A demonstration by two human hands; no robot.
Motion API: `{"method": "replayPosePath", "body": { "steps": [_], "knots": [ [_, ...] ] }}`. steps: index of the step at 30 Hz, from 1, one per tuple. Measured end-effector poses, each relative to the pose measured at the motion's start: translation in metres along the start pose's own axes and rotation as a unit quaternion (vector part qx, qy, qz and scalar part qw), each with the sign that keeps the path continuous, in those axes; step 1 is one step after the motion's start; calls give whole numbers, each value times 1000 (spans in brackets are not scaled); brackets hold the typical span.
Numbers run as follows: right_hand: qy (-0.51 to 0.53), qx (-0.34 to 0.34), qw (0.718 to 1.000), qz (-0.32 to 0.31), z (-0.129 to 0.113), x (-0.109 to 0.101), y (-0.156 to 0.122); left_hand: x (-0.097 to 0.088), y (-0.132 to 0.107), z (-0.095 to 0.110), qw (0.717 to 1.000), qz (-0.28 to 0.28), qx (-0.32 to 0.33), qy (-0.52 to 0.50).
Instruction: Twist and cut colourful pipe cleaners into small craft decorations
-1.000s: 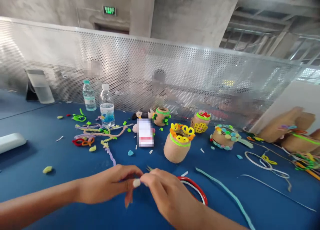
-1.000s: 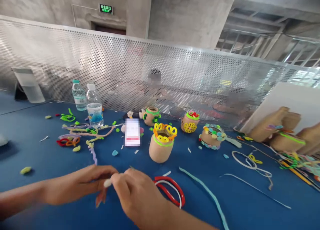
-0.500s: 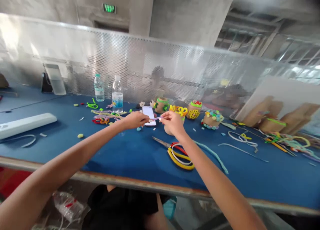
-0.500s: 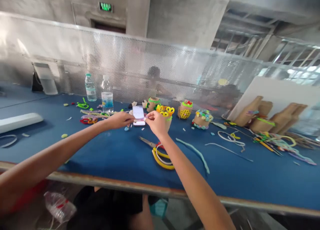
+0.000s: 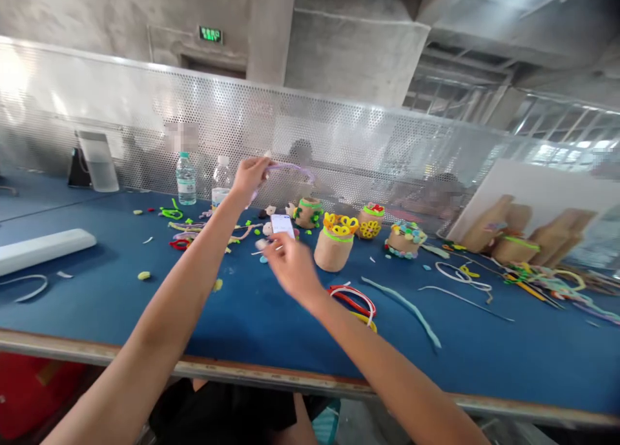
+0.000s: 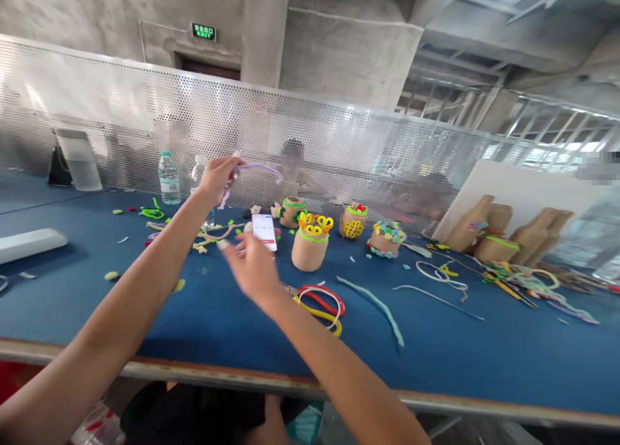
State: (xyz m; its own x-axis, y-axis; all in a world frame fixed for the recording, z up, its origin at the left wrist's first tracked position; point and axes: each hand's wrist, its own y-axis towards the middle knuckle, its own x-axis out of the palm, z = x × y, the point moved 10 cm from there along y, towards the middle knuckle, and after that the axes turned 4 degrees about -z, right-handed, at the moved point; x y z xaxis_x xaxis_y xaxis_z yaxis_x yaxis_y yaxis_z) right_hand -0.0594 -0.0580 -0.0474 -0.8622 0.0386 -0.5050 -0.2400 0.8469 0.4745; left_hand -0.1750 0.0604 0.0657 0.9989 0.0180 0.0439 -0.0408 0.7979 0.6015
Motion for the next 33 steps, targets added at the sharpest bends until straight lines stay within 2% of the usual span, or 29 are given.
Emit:
{"method": "replayPosePath", "body": {
  "steps": [1, 2, 4, 6, 7, 9, 12, 15, 17, 19, 21, 23, 26, 27, 30, 31, 33],
  "knots": [
    [61, 16, 994, -85, -6, 35, -3, -10, 1, 6, 999, 35, 8, -26],
    [128, 38, 981, -142, -11, 65, -7, -19, 1, 13, 997, 64, 21, -45],
    [277, 97, 930, -221, -18, 115, -17, -38, 1, 24, 992, 96, 46, -61],
    [382, 151, 886, -216, -18, 139, -22, -54, 0, 31, 992, 104, 48, -55],
    [414, 172, 872, -197, -16, 143, -23, -62, -1, 31, 992, 108, 39, -53],
    [440, 198, 861, -157, -7, 141, -24, -80, -4, 32, 989, 132, 20, -64],
    [425, 208, 873, -121, 8, 132, -15, -101, -9, 38, 981, 172, 25, -80],
    [318, 177, 929, -69, 19, 116, 12, -105, -10, 48, 984, 157, 57, -58],
    [182, 126, 974, -53, 13, 108, 35, -99, -9, 55, 989, 119, 79, -26],
    [69, 71, 992, -82, -1, 111, 53, -89, -10, 64, 993, 62, 101, 25],
    [38, 35, 991, -126, -15, 114, 60, -74, -13, 72, 989, -10, 117, 94],
    [94, 35, 983, -151, -24, 104, 57, -58, -20, 77, 978, -84, 115, 153],
    [249, 50, 957, -140, -29, 58, 46, -30, -36, 77, 959, -196, 77, 189],
    [280, 27, 950, -134, -33, 37, 43, -19, -42, 76, 952, -229, 67, 193],
    [291, 3, 955, -55, -22, -32, 37, 12, -56, 75, 926, -295, 76, 222],
    [291, 2, 956, -41, -15, -49, 34, 21, -58, 73, 918, -307, 88, 234],
    [298, 16, 953, -52, -1, -66, 29, 36, -62, 67, 900, -333, 109, 258]
  ]
}}
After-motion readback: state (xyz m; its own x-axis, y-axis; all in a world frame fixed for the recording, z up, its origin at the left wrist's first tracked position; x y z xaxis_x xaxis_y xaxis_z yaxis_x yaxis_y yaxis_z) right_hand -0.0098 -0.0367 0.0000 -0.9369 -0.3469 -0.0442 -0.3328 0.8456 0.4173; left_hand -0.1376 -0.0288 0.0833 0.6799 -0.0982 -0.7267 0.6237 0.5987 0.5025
